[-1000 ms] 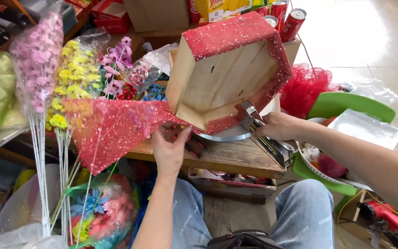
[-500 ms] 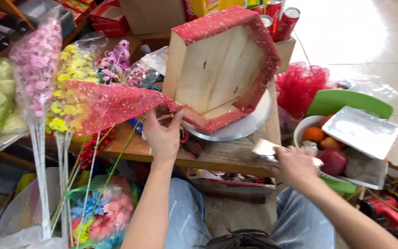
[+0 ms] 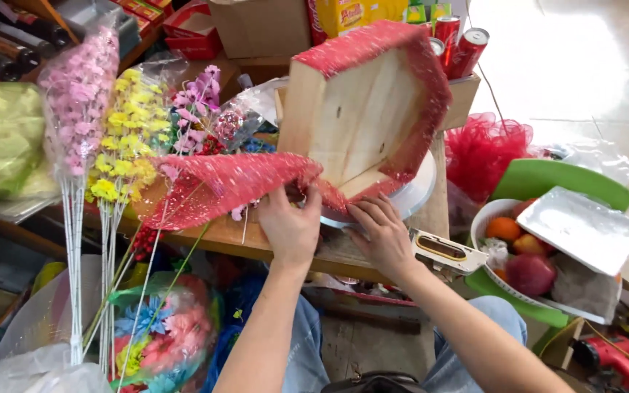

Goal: Wrapping a hexagonal wooden frame with red decorative fabric and securing it with a stapler.

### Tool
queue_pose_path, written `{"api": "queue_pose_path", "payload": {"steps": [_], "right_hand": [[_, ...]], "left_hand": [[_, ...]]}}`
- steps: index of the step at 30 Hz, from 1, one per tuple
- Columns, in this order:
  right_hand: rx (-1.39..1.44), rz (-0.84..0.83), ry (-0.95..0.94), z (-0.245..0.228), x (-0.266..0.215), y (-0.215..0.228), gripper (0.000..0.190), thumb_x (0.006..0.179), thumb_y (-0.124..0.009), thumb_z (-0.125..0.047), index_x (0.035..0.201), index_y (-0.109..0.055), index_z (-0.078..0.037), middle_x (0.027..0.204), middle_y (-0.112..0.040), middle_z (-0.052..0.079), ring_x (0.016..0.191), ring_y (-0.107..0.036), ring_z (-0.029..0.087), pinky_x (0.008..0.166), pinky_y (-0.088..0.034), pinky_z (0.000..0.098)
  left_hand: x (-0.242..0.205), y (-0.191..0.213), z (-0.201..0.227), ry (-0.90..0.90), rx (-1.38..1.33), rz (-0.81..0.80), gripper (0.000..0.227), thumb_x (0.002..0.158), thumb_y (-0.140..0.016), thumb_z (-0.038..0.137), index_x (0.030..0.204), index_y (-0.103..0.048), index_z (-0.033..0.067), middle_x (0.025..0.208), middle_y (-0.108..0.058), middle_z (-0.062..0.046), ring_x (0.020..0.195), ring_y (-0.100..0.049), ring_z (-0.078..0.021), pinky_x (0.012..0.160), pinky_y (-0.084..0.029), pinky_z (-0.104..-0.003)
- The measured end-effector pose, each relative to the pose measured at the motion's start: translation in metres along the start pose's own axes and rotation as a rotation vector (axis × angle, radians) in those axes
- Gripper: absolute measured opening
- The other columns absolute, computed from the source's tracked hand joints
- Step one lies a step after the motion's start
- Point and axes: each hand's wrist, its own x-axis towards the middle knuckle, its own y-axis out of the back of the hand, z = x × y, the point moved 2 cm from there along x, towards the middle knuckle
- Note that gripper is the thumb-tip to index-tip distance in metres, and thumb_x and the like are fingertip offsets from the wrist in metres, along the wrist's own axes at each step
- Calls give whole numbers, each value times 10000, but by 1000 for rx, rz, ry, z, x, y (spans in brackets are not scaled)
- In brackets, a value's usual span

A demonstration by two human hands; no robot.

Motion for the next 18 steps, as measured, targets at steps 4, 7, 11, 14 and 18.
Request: {"api": "queue_pose_path", "payload": {"steps": [4, 7, 11, 14, 18], "right_hand": [[-98, 64, -66, 13, -5, -25, 206, 897, -791, -263, 1088, -798, -186, 1042, -723, 8, 1067, -682, 243, 1026, -485, 386], [-128, 67, -69, 12, 5, -26, 171, 898, -785, -307, 1045, -792, -219, 996, -703, -29, 1011, -657, 214, 965, -465, 367], [-159, 42, -57, 7, 10, -31, 161, 891, -769, -304, 1037, -789, -239, 959, -679, -45, 969, -628, 197, 880, -444, 356], [-148, 34, -64, 12, 5, -37, 196, 869, -775, -324, 1049, -794, -248, 970, -674, -33, 982, -624, 203, 883, -437, 357], [-129, 34, -67, 11, 8, -35, 193, 871, -784, -328, 1034, -793, -227, 968, -685, -13, 996, -636, 227, 888, -447, 382]], "left_hand": [[-12, 7, -2, 24, -17, -57, 286, 762, -875, 212, 944, -698, 81, 786, -724, -87, 723, -729, -312, 660, -601, -381], [-31, 5, -26, 92, -101, -112, 372, 754, -889, 176, 1069, -733, 53, 931, -773, -112, 850, -774, -291, 729, -641, -373], [-75, -12, -90, 537, -613, -202, 547, 736, -743, -116, 1266, -619, -58, 1150, -707, -268, 1054, -736, -386, 832, -675, -438], [-70, -12, -127, 1231, -779, -414, 621, 857, -778, 145, 1423, -620, -53, 1391, -658, -181, 1260, -642, -277, 1149, -475, -422], [-33, -8, -140, 1166, -1069, -305, 546, 797, -822, 59, 1331, -723, 113, 1154, -724, -86, 1087, -713, -286, 1116, -502, -582]]}}
